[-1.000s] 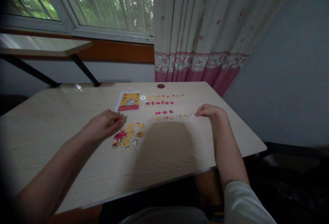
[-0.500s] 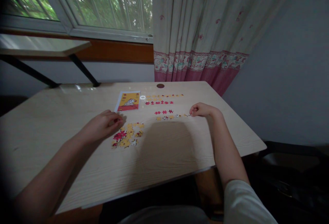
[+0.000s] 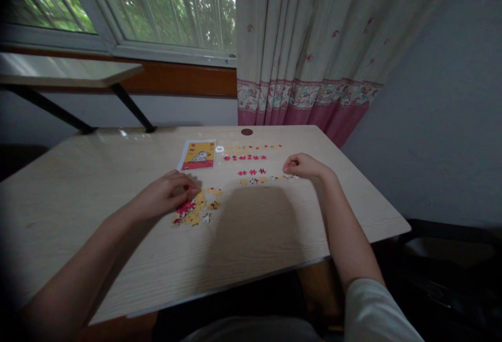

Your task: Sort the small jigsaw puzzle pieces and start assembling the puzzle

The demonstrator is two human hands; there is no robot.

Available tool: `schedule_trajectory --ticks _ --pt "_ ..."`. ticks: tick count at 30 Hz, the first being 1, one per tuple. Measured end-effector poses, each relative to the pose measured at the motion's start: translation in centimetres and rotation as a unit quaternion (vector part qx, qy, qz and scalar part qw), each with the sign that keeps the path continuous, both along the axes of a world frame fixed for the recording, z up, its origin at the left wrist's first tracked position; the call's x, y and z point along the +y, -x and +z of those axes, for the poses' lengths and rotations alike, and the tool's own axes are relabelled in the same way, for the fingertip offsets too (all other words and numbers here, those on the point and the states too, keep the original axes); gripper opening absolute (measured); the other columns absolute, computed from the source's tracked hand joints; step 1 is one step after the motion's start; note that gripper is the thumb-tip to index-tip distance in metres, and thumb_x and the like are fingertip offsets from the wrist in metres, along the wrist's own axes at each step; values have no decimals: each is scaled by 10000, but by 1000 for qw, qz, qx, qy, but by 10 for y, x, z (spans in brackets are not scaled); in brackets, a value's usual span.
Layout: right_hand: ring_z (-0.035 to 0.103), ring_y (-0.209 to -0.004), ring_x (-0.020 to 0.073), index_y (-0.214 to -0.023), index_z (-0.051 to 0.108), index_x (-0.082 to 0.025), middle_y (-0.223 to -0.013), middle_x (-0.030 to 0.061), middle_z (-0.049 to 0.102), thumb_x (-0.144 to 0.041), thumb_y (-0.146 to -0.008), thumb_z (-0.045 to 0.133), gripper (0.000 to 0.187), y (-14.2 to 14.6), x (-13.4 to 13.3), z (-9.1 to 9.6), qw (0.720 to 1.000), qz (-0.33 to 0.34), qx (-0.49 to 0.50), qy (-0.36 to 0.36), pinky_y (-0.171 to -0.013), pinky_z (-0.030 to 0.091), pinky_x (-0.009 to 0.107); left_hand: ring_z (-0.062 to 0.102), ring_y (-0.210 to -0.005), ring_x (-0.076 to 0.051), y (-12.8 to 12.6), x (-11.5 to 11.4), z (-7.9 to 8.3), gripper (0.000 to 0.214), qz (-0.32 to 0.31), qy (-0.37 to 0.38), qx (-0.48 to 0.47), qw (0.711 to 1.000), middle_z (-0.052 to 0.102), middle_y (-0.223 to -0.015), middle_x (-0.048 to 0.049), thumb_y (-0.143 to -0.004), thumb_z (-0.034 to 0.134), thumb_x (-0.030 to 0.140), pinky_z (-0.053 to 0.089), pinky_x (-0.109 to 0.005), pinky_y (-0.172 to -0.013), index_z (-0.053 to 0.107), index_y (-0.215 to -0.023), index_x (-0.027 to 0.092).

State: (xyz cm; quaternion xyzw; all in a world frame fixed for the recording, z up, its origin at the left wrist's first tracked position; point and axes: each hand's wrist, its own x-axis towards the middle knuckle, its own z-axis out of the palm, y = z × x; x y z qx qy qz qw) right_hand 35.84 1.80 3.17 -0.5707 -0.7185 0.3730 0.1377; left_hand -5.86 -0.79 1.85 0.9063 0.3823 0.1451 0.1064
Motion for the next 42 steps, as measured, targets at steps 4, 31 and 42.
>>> schedule_trajectory --ticks 4,31,42 --pt "388 -499 68 -800 622 -129 -559 -38 478 -348 -762 574 227 49 -5 -3 997 46 22 -50 -496 300 207 529 -861 -211 -7 -4 0 241 -30 12 17 999 616 -820 -60 -884 471 361 419 -352 -787 635 -893 185" --pt "564 -818 137 -876 633 -151 -874 39 638 -122 -746 615 135 171 -51 -43 950 186 53 -247 -775 428 256 513 -862 -201 -39 -21 -3 91 -90 36 -13 995 600 -832 -48 -841 551 236 405 -309 -751 625 -842 184" --pt "438 -548 57 -753 613 -161 -647 -40 578 -247 -750 653 95 174 -54 -37 965 67 189 -168 -528 344 183 534 -789 -177 -40 -22 0 129 -69 66 -116 989 611 -775 -35 -833 555 267 413 -300 -713 615 -763 176"
